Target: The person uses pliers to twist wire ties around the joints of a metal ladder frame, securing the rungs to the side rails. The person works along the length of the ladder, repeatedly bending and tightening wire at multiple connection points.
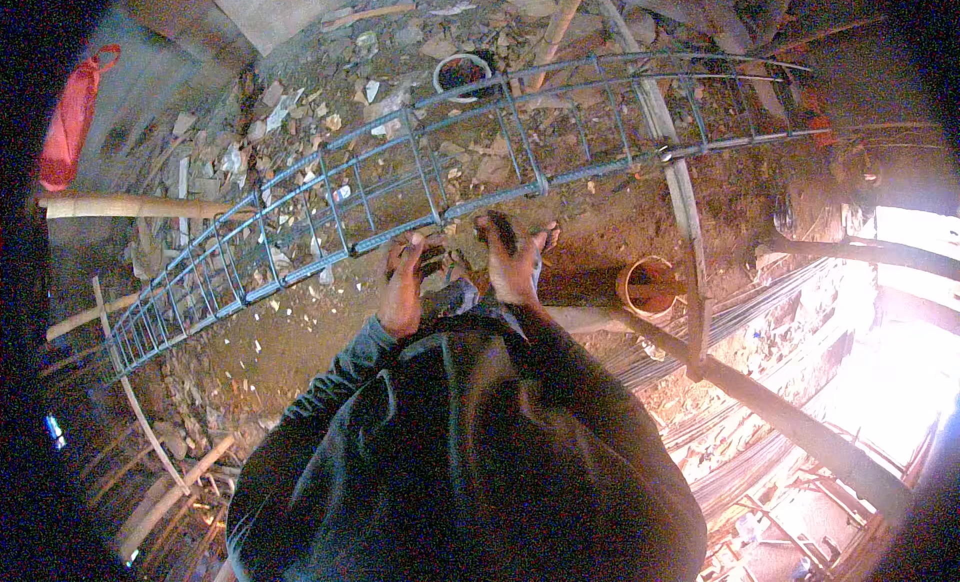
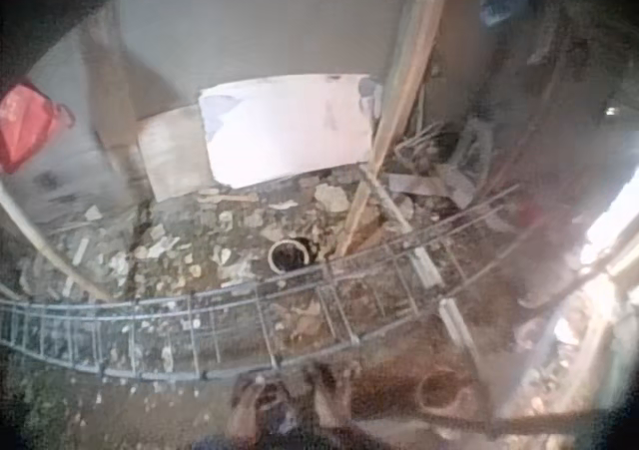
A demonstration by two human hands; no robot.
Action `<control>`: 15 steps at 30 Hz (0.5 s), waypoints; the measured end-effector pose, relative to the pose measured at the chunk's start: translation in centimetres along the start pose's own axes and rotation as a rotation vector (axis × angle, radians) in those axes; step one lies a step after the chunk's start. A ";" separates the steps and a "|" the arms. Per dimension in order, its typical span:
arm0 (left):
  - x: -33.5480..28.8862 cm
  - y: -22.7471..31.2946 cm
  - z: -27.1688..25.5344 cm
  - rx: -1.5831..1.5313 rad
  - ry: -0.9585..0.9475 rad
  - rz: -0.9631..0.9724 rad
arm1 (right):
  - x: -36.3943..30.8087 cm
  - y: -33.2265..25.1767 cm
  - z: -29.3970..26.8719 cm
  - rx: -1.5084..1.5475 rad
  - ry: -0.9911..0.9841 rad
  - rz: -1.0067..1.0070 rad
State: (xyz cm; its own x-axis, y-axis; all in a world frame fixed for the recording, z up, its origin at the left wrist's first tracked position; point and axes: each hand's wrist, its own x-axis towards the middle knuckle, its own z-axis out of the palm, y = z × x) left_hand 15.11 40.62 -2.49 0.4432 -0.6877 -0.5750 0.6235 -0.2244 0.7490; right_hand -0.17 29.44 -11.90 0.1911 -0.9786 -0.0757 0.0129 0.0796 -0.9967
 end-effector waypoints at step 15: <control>-0.7 -0.8 -5.0 0.114 -0.077 -0.191 | 12.9 2.4 -18.9 -0.691 0.249 -0.476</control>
State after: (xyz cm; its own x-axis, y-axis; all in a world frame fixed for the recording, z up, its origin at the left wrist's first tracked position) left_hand 17.54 44.77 -4.35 0.2710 -0.6751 -0.6862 0.6123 -0.4291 0.6640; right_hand -16.24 13.38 -15.75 0.0955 -0.8981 0.4293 -0.5764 -0.4015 -0.7117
